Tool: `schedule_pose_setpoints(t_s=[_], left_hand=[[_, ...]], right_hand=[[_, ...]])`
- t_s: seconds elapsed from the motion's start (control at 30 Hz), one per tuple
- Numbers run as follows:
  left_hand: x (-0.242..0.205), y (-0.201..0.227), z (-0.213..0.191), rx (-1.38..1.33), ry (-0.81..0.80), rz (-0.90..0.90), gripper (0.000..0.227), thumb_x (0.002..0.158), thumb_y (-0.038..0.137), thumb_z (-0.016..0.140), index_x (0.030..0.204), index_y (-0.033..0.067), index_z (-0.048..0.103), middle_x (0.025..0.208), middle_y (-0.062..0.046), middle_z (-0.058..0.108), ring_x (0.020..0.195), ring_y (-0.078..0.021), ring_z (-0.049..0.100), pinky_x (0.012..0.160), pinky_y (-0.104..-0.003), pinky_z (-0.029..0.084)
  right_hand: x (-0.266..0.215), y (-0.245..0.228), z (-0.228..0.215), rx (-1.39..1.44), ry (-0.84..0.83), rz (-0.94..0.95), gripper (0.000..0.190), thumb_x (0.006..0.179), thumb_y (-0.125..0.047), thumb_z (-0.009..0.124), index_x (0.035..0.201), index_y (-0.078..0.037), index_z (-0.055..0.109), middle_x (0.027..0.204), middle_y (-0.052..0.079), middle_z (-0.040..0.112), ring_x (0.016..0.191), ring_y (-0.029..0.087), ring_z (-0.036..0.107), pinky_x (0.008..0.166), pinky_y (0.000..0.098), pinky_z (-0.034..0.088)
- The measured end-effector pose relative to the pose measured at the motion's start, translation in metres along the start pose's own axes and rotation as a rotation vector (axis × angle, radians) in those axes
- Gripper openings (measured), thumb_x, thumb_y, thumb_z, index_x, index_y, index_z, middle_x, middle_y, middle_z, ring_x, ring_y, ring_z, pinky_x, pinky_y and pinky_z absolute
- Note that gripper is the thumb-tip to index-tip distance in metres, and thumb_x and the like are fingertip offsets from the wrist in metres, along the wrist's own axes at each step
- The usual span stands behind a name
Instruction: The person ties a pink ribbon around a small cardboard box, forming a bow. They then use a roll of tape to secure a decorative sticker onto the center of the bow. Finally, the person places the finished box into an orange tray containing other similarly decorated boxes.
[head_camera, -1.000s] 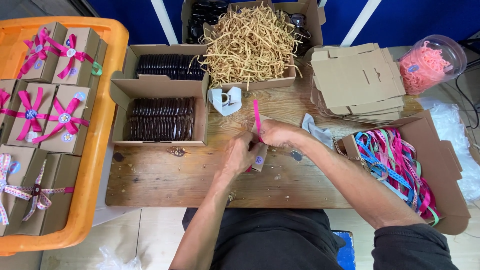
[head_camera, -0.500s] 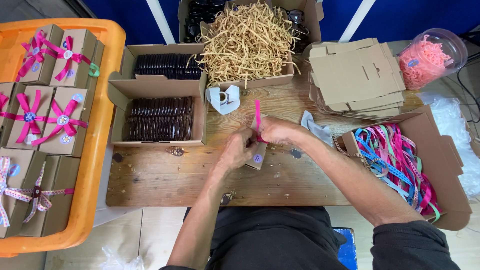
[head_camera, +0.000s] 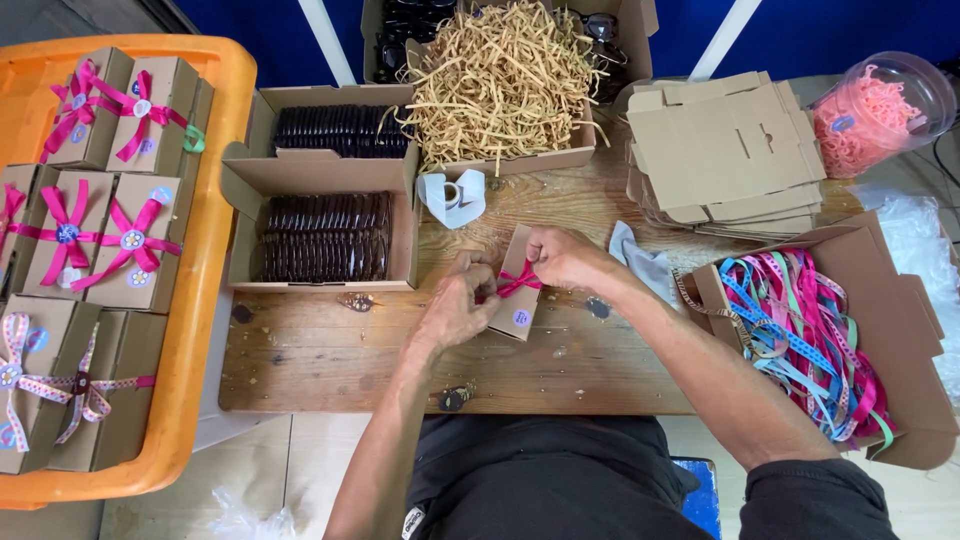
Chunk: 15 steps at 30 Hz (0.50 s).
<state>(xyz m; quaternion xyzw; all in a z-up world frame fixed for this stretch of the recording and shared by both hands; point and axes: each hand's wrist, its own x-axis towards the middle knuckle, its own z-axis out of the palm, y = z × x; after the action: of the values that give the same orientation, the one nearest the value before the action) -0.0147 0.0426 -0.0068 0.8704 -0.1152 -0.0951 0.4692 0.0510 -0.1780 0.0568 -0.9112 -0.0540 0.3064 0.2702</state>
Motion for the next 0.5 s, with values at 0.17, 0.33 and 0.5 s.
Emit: schedule_pose_setpoints(t_s=[0.17,0.33,0.5], left_hand=[[-0.029,0.071,-0.028,-0.051,0.007,-0.29,0.041,0.079,0.034,0.074,0.111,0.0126,0.06,0.114,-0.012,0.058,0.114,-0.0392,0.065,0.095,-0.049,0.055],[-0.036,0.092,-0.011,-0.138,0.044,-0.588,0.077,0.072,0.048,0.086,0.134,0.0206,0.048,0.132,-0.012,0.062,0.13,-0.038,0.058,0.109,-0.049,0.049],[-0.027,0.073,-0.003,-0.237,0.213,-0.408,0.052,0.086,0.02,0.077,0.129,0.0107,0.049,0.119,-0.016,0.072,0.119,-0.0337,0.068,0.1,-0.048,0.055]], right_hand=[[-0.004,0.01,-0.013,0.016,0.159,-0.086,0.02,0.086,-0.023,0.069,0.103,-0.016,0.074,0.103,0.015,0.073,0.107,0.036,0.069,0.091,0.0465,0.055],[-0.014,0.015,-0.008,0.186,0.311,-0.354,0.034,0.086,-0.024,0.077,0.112,-0.005,0.065,0.112,0.024,0.061,0.115,0.046,0.061,0.099,0.0535,0.049],[-0.006,0.044,0.028,0.274,0.418,-0.264,0.035,0.088,-0.03,0.078,0.113,-0.011,0.062,0.112,0.019,0.063,0.117,0.04,0.061,0.096,0.05,0.049]])
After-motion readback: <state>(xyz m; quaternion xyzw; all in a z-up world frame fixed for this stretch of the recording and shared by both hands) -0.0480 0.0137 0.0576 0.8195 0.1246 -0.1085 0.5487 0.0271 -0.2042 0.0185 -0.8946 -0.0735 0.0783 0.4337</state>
